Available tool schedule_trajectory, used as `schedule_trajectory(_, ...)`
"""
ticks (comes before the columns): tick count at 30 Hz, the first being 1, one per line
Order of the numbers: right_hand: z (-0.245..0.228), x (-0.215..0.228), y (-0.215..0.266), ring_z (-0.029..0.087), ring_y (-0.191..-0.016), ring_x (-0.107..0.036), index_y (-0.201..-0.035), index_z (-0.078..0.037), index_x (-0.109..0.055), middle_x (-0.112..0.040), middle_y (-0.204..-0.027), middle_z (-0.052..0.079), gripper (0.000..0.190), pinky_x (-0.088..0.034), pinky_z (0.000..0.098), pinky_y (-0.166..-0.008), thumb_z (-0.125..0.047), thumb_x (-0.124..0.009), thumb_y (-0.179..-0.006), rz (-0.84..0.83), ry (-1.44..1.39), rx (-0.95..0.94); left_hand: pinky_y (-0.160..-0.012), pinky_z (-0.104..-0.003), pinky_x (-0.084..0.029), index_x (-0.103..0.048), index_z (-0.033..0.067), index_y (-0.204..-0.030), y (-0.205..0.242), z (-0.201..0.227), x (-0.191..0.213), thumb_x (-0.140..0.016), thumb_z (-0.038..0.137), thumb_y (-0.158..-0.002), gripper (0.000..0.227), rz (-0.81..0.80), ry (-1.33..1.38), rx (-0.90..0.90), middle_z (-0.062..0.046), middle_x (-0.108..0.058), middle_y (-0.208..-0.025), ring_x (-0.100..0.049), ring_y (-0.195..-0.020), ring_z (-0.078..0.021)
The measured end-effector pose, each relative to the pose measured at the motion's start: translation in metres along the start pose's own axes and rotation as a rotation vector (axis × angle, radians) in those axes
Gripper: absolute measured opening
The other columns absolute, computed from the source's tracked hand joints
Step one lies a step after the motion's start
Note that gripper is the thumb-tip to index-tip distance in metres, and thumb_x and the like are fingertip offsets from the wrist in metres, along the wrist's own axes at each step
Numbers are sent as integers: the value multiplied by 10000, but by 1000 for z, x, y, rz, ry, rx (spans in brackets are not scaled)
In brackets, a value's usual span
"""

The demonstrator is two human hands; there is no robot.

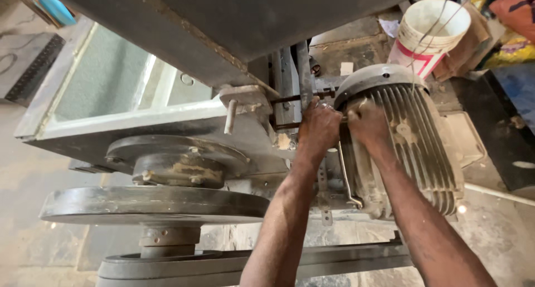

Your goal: The person adjusts a metal bar inside a machine hopper and then uses a wrench to tighten bolts on the motor mount of a belt-driven machine. The person manipulates the bar with both hands and then uses a wrench to turn the bolts.

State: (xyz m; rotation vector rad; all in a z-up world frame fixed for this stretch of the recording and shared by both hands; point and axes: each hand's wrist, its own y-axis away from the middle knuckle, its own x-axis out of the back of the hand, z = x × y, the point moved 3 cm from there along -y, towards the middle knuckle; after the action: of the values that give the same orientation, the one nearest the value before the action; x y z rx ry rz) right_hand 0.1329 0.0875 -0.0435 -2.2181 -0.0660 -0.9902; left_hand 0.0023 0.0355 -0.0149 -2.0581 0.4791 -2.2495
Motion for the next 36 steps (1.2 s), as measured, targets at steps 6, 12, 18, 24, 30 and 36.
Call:
schedule_trajectory(6,-18,-2,-37,404,-891,-707,-1119,36,-694,-710,-984,265,278,-561,500,-807,-182,-564,-1004,171,-148,-110,-1187,-458,-299,-769,166,-1029,2,-1,3,-528,172,-937,259,-19,118,45,-97,-755,-846,-710,-900,-253)
schedule_trajectory(12,23,-35,2,452,-929,-677,-932,-6,-702,-699,-960,257,406,-536,547,-818,-306,-520,-1138,-207,79,-169,-1199,-463,-301,-778,160,-779,7,4,0,-513,136,-952,317,-58,-25,30,-77,-756,-813,-706,-926,-234)
schedule_trajectory(18,44,-50,7,456,-887,-678,-981,-10,-684,-693,-934,237,354,-539,565,-742,-213,-407,-1065,-156,266,206,-1135,-478,-325,-778,139,-764,0,-1,-5,-584,171,-853,216,118,98,27,-139,-756,-831,-712,-912,-313)
schedule_trajectory(24,24,-35,11,479,-831,-671,-859,-62,-726,-715,-919,221,434,-538,579,-731,-382,-493,-1036,-134,157,-256,-1151,-452,-329,-780,146,-762,5,-2,-10,-620,175,-823,174,112,81,35,-141,-759,-842,-716,-924,-291)
schedule_trajectory(30,5,-24,7,467,-857,-685,-858,-33,-717,-711,-929,232,469,-545,575,-757,-363,-470,-1084,-151,181,-202,-1148,-446,-328,-782,131,-723,4,0,0,-650,156,-777,144,95,51,25,-130,-762,-822,-717,-948,-280)
schedule_trajectory(36,5,-23,10,457,-850,-692,-857,-29,-716,-718,-929,219,450,-546,568,-754,-368,-506,-1065,-126,167,-211,-1171,-440,-314,-785,127,-740,3,1,6,-650,161,-810,156,17,41,41,-135,-760,-825,-722,-926,-272)
